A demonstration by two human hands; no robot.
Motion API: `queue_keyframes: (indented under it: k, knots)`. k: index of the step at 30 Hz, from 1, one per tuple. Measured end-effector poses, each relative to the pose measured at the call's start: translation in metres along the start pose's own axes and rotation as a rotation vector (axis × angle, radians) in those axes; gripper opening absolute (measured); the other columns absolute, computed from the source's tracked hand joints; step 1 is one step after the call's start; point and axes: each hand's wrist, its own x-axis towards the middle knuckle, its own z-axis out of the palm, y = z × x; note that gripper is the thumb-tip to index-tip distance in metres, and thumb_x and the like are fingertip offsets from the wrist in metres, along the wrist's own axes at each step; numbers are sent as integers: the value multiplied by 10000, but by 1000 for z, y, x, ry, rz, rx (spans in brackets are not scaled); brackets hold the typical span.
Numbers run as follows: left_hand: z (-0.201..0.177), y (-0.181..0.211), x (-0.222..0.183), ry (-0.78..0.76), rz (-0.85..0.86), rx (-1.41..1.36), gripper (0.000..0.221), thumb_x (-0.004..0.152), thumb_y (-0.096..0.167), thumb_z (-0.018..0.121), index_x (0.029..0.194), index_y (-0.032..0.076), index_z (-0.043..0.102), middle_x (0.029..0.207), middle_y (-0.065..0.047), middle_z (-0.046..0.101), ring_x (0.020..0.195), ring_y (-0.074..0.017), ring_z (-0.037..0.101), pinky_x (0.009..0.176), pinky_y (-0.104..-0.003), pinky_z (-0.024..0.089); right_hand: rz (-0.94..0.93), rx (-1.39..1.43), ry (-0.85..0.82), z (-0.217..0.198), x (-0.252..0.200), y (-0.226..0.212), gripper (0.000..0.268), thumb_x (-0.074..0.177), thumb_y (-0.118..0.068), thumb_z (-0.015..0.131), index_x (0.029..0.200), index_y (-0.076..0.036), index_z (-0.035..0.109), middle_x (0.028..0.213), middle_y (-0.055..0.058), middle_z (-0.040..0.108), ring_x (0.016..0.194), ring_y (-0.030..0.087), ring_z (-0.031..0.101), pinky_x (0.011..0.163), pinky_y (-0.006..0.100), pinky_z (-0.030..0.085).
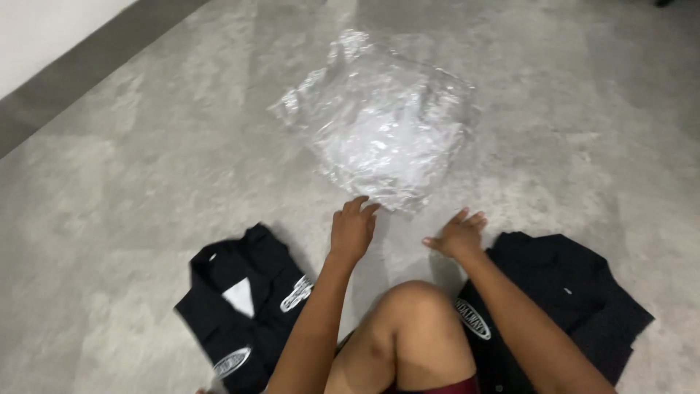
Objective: Packaging folded black shirts into clear plastic bags and sealing them while sitting on the floor.
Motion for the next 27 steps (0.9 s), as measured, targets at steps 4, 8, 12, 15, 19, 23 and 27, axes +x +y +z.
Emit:
queue_keyframes:
  k: [4, 8, 12, 15, 19, 23, 27]
  knots:
    - [14, 26, 54, -50, 207, 259, 380, 926, 182, 482, 1302, 239, 485, 1360, -33, 436, 1230, -206, 428, 964, -397, 374, 12, 63, -40, 3, 10, -2, 1156, 743, -512, 691, 1377, 161, -1, 1385, 442, 5, 1309, 553, 6, 1039, 561, 254]
    - [25, 45, 83, -172, 286, 375, 459, 930, 303, 473, 1378, 276, 380, 1405, -19, 392, 1272, -185, 375, 1006, -415, 312, 13, 96, -76, 0, 11, -4, 1141, 750, -445, 709, 1368, 158, -37, 1373, 453, -21, 1300, 567, -14, 1020, 563, 283]
    - [54, 46, 101, -103, 372, 396, 296, 926, 291, 471, 1208, 280, 560, 1221, 11, 540, 1151, -166, 477, 940, -374, 362, 22, 96, -70, -3, 8, -6, 1146, 748, -433, 720, 1365, 163, -39, 1373, 453, -16, 1297, 572, -18, 1017, 563, 292]
    - [47, 61, 95, 352, 469, 136, 133, 851, 170, 605, 963, 176, 676, 900, -25, 591, 857, -187, 573, 741, -331, 440, 29, 116, -101, -13, 1, -13, 1114, 769, -386, 711, 1363, 176, -45, 1379, 449, -47, 1302, 563, -43, 1041, 545, 260]
    - [50, 75, 86, 556, 535, 59, 99, 771, 137, 626, 866, 165, 627, 894, -31, 569, 836, -209, 566, 670, -335, 441, 44, 143, -108, -10, 4, -11, 1136, 756, -372, 729, 1363, 170, -64, 1383, 441, -69, 1307, 555, -61, 1055, 548, 228]
    - [61, 80, 73, 382, 582, 25, 83, 798, 141, 592, 879, 138, 609, 931, -43, 597, 910, -220, 580, 727, -359, 455, 57, 154, -95, 4, 14, -6, 1160, 741, -384, 737, 1369, 149, -80, 1398, 418, -80, 1317, 532, -79, 1072, 541, 206]
    - [74, 73, 65, 302, 734, 181, 146, 794, 164, 605, 939, 161, 593, 975, -31, 587, 966, -204, 568, 810, -358, 443, 63, 100, -64, 12, 20, -3, 1194, 719, -406, 747, 1374, 139, -88, 1396, 417, -84, 1311, 538, -79, 1071, 526, 225]
